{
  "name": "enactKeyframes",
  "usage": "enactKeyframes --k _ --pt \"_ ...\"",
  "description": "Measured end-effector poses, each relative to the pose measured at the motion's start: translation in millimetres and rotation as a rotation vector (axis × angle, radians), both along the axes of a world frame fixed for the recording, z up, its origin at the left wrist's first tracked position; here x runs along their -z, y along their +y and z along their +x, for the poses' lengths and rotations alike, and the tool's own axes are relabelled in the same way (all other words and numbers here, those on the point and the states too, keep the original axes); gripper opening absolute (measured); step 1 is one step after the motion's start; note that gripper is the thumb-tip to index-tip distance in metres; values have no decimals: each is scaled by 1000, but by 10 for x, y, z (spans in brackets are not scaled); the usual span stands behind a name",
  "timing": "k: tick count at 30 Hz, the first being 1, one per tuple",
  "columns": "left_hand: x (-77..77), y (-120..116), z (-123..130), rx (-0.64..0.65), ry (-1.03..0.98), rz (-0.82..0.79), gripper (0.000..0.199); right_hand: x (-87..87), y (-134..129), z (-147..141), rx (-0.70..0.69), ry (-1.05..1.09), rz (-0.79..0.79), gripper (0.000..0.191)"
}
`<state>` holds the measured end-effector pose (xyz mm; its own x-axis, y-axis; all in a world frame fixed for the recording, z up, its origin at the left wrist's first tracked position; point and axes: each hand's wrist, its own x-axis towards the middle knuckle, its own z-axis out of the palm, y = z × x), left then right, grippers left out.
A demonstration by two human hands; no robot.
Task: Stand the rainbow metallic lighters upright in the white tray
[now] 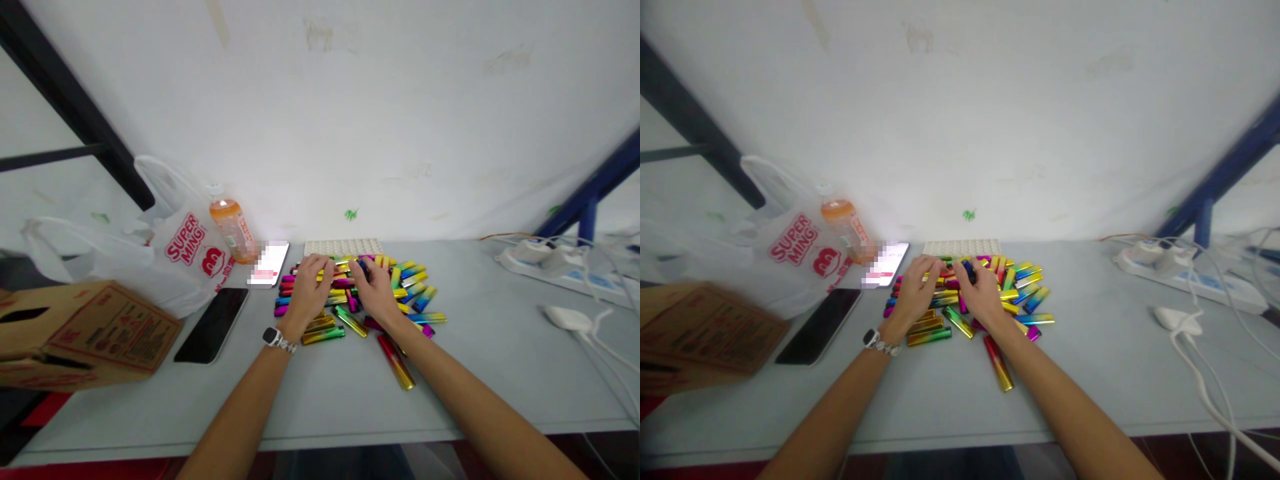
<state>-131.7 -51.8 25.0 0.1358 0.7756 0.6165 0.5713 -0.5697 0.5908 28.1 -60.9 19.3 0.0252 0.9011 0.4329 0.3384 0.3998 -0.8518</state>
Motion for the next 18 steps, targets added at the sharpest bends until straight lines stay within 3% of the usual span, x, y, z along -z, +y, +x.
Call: enactKeyframes --k 3,5,9,12,14,18 --pt "4 65 -136 -25 170 -12 19 -8 8 14 -202 89 -27 33" --pt "15 90 -223 -23 258 -29 13 -26 29 36 -265 116 -9 33" --pt "33 80 -308 -23 361 -90 11 -106 152 105 -161 -28 177 25" --pt "55 57 -290 -16 369 -111 13 -179 356 140 -95 -101 161 25" --pt "85 50 -263 -7 374 -100 13 -219 552 143 -117 -127 101 26" --pt "162 57 -222 -12 415 -85 19 -263 1010 118 -170 -190 179 19"
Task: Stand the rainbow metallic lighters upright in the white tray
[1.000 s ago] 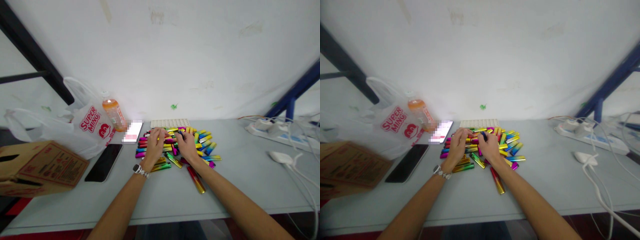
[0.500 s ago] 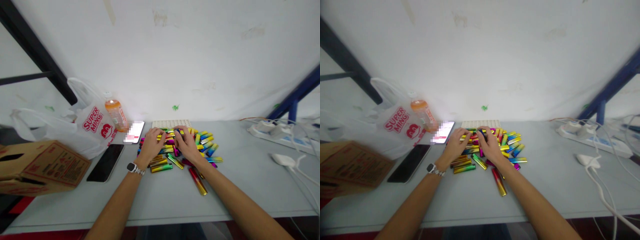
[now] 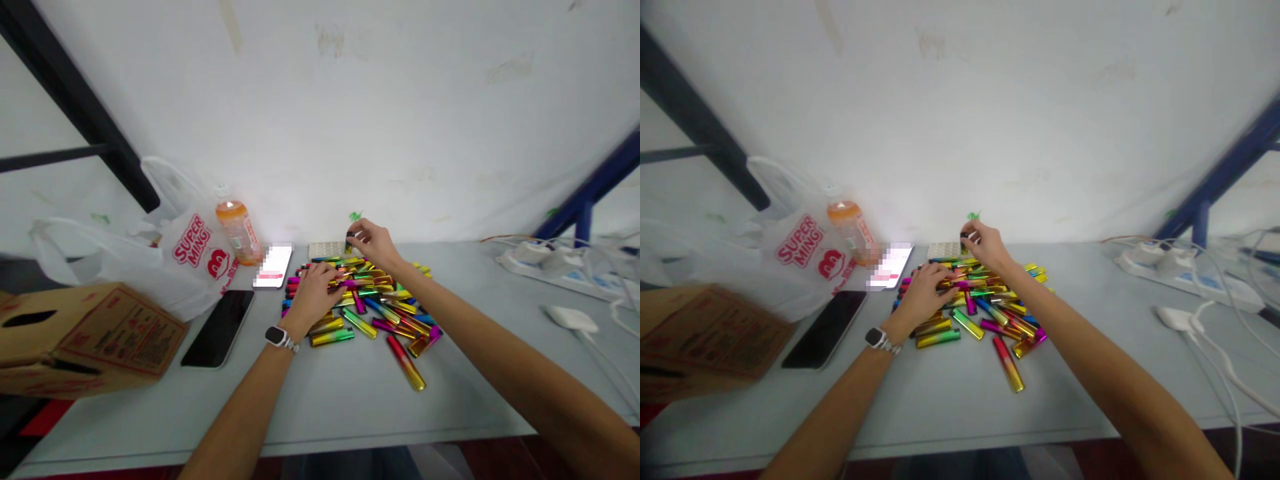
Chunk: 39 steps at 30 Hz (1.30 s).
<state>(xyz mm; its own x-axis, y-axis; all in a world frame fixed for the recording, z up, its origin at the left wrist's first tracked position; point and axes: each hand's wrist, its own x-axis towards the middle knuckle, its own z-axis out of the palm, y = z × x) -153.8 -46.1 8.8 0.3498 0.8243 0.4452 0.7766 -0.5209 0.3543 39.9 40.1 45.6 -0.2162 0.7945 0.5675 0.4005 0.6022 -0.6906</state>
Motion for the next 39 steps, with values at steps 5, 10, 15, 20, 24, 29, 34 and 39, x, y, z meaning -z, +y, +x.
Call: enactKeyframes --k 5,10,15,20,24,29,34,39 --pt "32 22 12 -3 54 -11 22 19 424 -44 14 -102 38 11" --pt "23 53 16 6 58 -29 21 93 624 -78 -28 -122 -14 11" --pt "17 91 24 8 71 -37 21 111 770 -69 -48 -138 -24 9" --pt "-18 129 44 19 71 -63 16 58 829 -55 -47 -179 -48 3" --pt "-34 136 55 30 88 -82 17 48 758 -56 81 -303 51 11" --pt "-66 115 54 27 91 -80 18 48 577 -44 252 -509 58 29" --pt "-94 94 45 39 -10 -36 16 -15 430 -44 268 -668 41 39" --pt "-74 80 36 47 -234 -42 16 -39 376 -35 271 -769 48 46"
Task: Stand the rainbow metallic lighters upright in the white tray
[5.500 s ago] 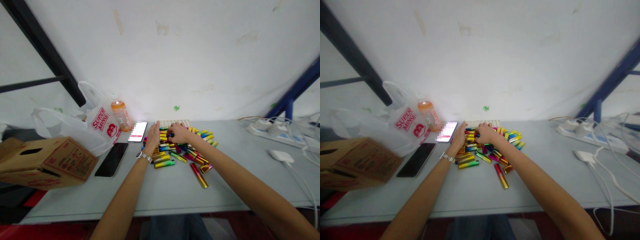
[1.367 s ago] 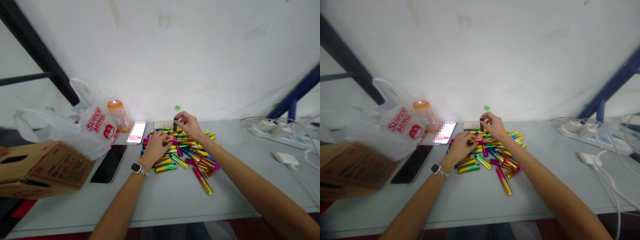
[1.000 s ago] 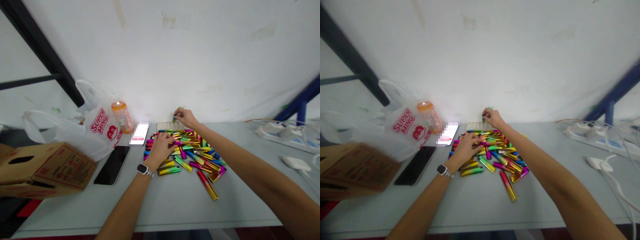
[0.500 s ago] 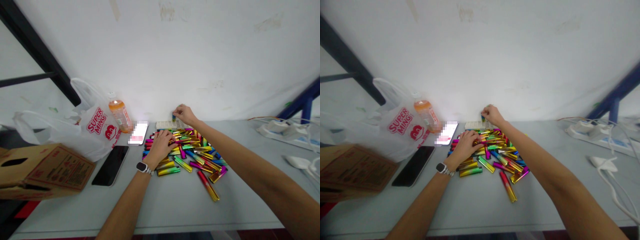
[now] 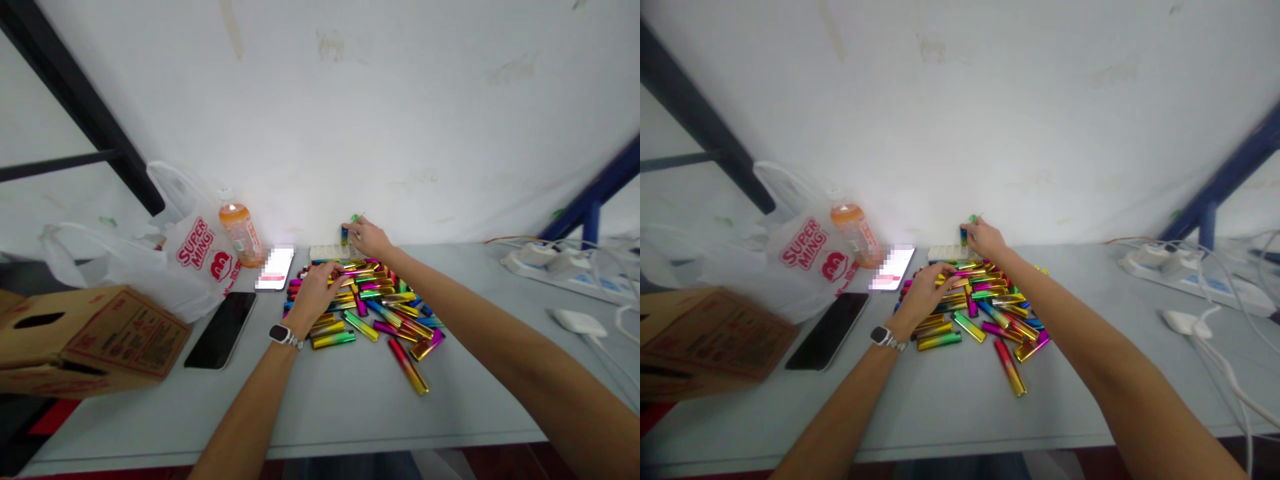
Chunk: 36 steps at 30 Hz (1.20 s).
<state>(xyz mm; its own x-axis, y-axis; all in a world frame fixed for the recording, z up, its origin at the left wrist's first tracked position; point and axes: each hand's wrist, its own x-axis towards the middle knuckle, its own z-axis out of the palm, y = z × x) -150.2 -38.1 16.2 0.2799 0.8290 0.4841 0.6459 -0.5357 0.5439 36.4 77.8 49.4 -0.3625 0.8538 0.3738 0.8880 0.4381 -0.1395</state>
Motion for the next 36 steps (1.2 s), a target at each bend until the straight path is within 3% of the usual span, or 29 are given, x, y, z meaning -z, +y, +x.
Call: enactKeyframes --k 7,13,17,21,25,29,36 --pt "-8 -30 79 -26 -410 -11 17 10 -58 16 6 -210 -16 55" --pt "105 13 173 6 -724 -179 27 15 -166 0 -19 -309 -42 69" --pt "87 -3 233 55 -834 -227 30 -6 -238 10 -14 -203 -57 71" --pt "-22 -98 303 137 -918 -201 31 -3 -418 37 -72 52 -11 65" --pt "-75 -197 372 175 -947 -230 31 90 -740 53 -154 425 32 51" --pt "-72 -247 395 75 -826 -183 32 180 -1088 39 -141 705 -14 37" --pt "-73 -282 361 -184 -493 -139 42 238 -1355 34 -104 810 -74 27"
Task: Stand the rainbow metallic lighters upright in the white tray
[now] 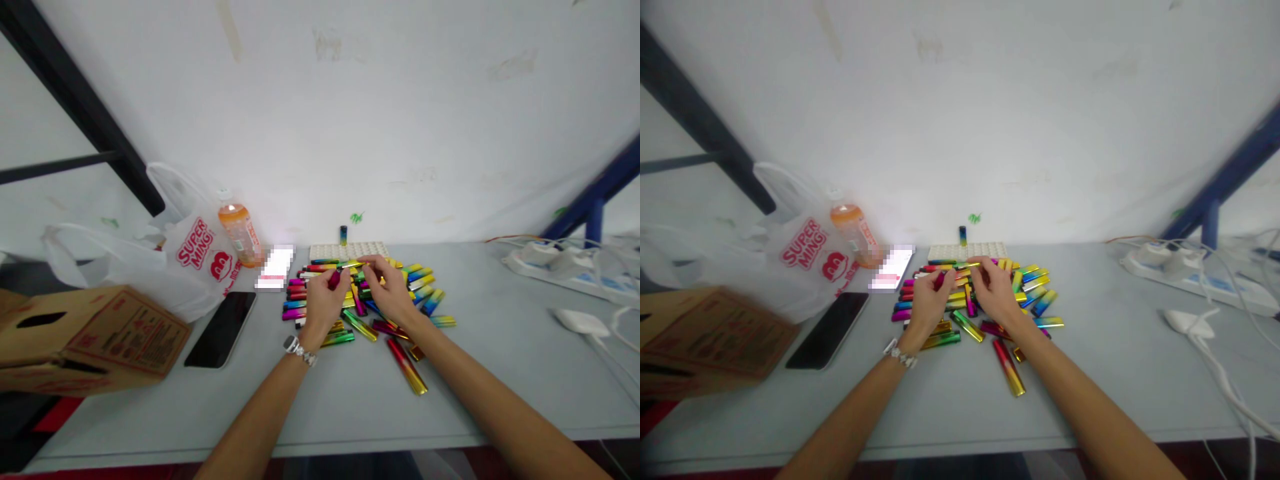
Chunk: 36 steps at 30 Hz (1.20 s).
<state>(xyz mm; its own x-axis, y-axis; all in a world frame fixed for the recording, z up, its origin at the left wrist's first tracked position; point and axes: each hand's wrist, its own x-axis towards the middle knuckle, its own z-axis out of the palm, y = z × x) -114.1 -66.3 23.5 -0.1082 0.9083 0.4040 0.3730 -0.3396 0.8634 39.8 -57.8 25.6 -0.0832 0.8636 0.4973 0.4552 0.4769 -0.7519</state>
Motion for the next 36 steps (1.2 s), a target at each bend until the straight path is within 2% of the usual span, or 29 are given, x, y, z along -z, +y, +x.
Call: enactKeyframes --k 3,8,15,23,30,36 --pt "19 -3 -2 -40 99 -9 38 52 -8 -4 -37 -11 -12 26" --pt "40 -9 8 -20 145 -27 29 106 -3 -14 -83 -19 -18 27" --pt "64 -17 -4 -43 128 -22 32 101 -14 -12 -89 -31 -26 27" --pt "6 -92 -20 -20 107 40 46 109 -12 -12 -104 -30 -47 26" --pt "27 -49 -40 -82 195 28 38 111 -20 -18 -88 -42 -56 27" --pt "29 -45 -32 -81 229 8 33 123 -16 -17 -92 -47 -49 27"
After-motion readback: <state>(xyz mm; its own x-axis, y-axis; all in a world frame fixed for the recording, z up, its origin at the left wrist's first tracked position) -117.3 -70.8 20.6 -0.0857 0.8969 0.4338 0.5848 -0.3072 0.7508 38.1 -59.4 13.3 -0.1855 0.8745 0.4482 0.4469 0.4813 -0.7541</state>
